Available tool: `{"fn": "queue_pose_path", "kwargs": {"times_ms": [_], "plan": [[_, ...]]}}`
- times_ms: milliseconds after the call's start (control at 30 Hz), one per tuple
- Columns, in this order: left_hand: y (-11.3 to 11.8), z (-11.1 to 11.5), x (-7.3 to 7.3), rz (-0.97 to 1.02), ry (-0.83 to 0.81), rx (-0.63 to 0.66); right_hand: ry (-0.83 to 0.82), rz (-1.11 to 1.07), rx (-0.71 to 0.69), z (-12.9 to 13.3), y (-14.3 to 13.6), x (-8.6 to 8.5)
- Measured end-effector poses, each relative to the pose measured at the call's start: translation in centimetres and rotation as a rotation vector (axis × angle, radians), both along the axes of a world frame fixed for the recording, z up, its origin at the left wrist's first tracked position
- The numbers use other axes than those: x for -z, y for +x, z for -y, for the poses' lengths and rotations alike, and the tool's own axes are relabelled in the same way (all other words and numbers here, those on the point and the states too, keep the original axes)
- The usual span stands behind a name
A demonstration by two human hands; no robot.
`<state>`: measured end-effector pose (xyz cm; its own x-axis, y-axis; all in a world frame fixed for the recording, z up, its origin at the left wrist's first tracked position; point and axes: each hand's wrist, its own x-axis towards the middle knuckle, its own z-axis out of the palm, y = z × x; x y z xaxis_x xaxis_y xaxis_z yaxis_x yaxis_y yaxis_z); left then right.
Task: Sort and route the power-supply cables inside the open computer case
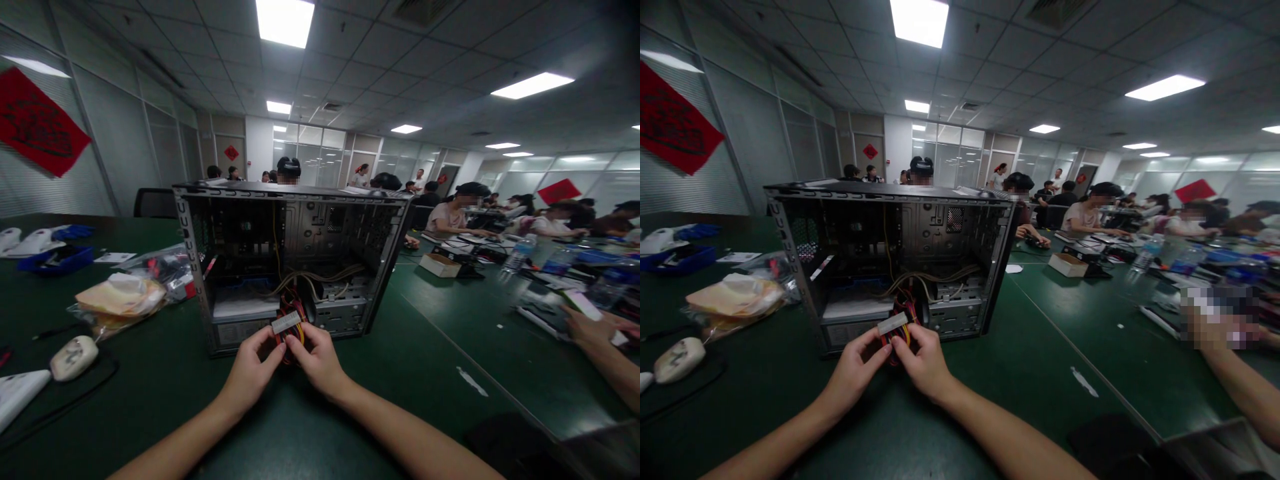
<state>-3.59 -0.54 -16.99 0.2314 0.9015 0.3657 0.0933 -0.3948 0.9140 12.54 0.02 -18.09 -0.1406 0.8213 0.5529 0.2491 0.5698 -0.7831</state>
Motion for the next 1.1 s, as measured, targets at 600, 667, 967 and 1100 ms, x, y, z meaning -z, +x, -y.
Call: {"fn": "queue_pose_path", "kwargs": {"times_ms": [600,667,967,1100], "plan": [[-0.58,-0.28,0.04,-0.275,0.335,-0.177,0.083,0.036,0.015,-0.23,-0.03,0.36],[-0.59,-0.36,0.21,-0.285,0.344,-0.196,0.087,0.046,0.009,-0.25,-0.07,0.45],[-0.49,-0.33,0.28,-0.248,0.279,-0.127,0.037,0.0,-0.003,0.03,0.02,0.07],[-0.45,-0.09,-0.05,-0.252,0.281,-0.108,0.028,0.028,-0.047,-0.06,0.22,0.27]]}}
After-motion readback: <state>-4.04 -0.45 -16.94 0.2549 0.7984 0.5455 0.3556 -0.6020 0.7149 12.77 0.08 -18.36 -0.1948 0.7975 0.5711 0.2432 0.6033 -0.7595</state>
